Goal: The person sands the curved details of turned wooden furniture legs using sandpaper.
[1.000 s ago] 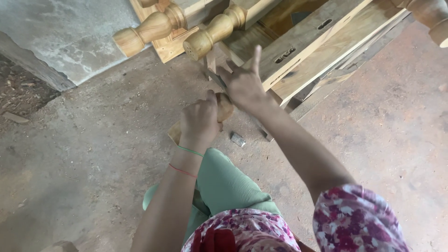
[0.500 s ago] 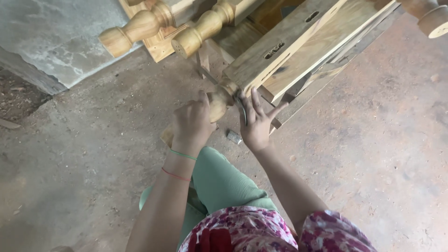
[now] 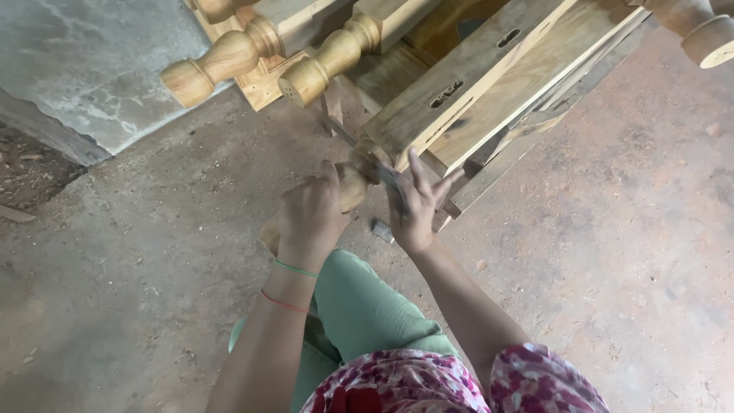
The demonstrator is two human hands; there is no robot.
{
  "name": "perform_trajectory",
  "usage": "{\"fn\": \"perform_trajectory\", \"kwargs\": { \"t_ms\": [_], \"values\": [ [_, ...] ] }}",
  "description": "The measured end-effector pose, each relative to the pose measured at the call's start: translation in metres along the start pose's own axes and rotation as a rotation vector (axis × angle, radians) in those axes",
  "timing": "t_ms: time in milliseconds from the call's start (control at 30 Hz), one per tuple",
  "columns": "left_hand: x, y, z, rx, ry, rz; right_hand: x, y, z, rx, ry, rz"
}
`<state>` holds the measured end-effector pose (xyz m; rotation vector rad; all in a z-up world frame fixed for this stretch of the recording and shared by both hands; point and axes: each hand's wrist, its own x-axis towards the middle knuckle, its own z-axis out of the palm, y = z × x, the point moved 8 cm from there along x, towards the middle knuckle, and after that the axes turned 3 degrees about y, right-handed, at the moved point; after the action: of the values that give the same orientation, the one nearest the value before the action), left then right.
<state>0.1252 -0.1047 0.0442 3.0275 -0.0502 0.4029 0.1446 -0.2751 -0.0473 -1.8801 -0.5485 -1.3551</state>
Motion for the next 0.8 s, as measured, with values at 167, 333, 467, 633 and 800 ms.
{"fn": "perform_trajectory", "kwargs": {
  "t_ms": [167,333,467,633,800],
  "values": [
    [0.0,0.001,-0.001,0.021,-0.03,-0.018,0.072,-0.034,0.037,-0.125,-0.301,-0.062],
    [0.002,-0.001,0.0,0.042,-0.001,-0.001,0.085,-0.033,0.033,-0.102,-0.43,-0.142],
    [-0.005,0.002,-0.007,-0.005,0.088,0.045,0.069,-0.002,0.007,0.05,-0.39,0.164],
    [-0.002,0.0,0.0,0.05,0.013,0.013,0.045,-0.022,0.004,-0.158,-0.397,-0.145],
    [-0.001,0.003,-0.003,0.043,-0.025,-0.023,0.073,-0.039,0.021,-0.236,-0.438,-0.155]
  ]
}}
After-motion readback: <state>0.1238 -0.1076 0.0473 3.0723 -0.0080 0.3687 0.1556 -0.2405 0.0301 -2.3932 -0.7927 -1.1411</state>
